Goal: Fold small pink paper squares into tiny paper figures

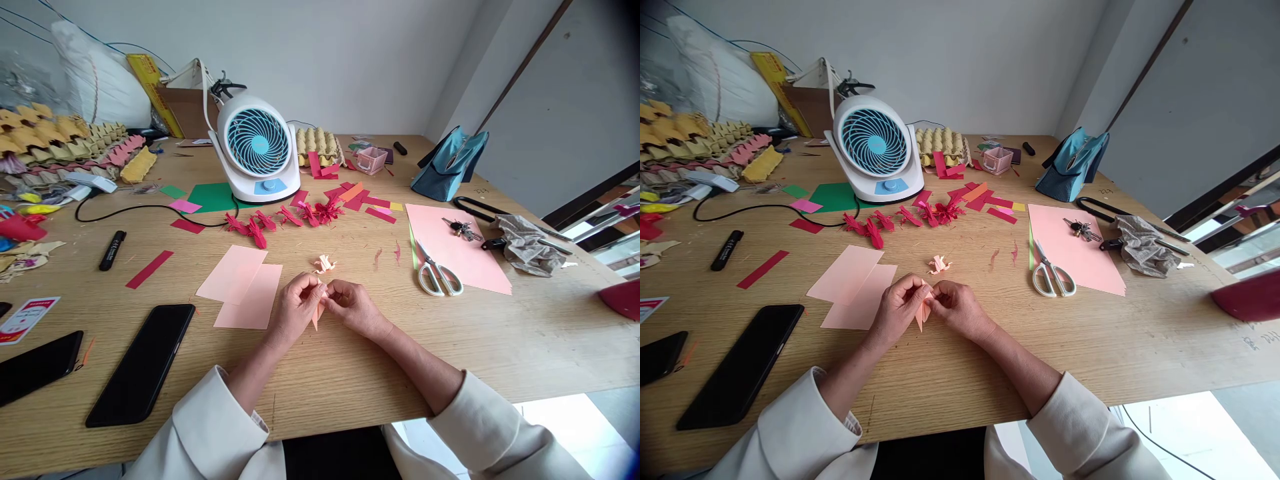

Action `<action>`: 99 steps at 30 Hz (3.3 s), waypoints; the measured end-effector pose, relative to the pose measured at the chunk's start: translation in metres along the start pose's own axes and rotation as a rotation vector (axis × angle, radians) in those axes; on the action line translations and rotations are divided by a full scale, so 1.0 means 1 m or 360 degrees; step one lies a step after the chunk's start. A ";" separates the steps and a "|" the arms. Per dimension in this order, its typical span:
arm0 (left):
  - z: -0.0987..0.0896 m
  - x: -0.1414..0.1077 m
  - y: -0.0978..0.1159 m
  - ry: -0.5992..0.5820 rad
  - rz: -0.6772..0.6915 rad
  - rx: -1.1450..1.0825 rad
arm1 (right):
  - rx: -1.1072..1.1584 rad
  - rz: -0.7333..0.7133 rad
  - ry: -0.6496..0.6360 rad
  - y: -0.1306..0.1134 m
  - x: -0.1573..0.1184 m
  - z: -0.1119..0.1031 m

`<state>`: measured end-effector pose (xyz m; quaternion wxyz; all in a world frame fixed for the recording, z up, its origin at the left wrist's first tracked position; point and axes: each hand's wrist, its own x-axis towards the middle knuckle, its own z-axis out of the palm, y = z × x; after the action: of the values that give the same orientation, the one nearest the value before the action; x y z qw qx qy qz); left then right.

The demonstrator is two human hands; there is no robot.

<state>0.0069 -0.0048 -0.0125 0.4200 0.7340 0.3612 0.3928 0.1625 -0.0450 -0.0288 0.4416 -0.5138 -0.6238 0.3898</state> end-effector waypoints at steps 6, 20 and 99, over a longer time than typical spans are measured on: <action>0.001 -0.001 0.000 -0.0001 -0.0035 -0.0010 | 0.0008 -0.0006 -0.0014 -0.005 -0.001 0.001; 0.004 0.002 -0.010 -0.0070 -0.0194 -0.0170 | 0.0131 0.0058 0.0109 -0.005 0.003 -0.003; 0.007 -0.001 0.002 -0.0297 -0.0334 0.0330 | 0.0580 0.0005 0.0362 0.003 0.008 -0.016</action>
<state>0.0127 -0.0088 -0.0129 0.4125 0.7650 0.4339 0.2375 0.1779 -0.0356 -0.0252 0.5941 -0.4671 -0.4884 0.4363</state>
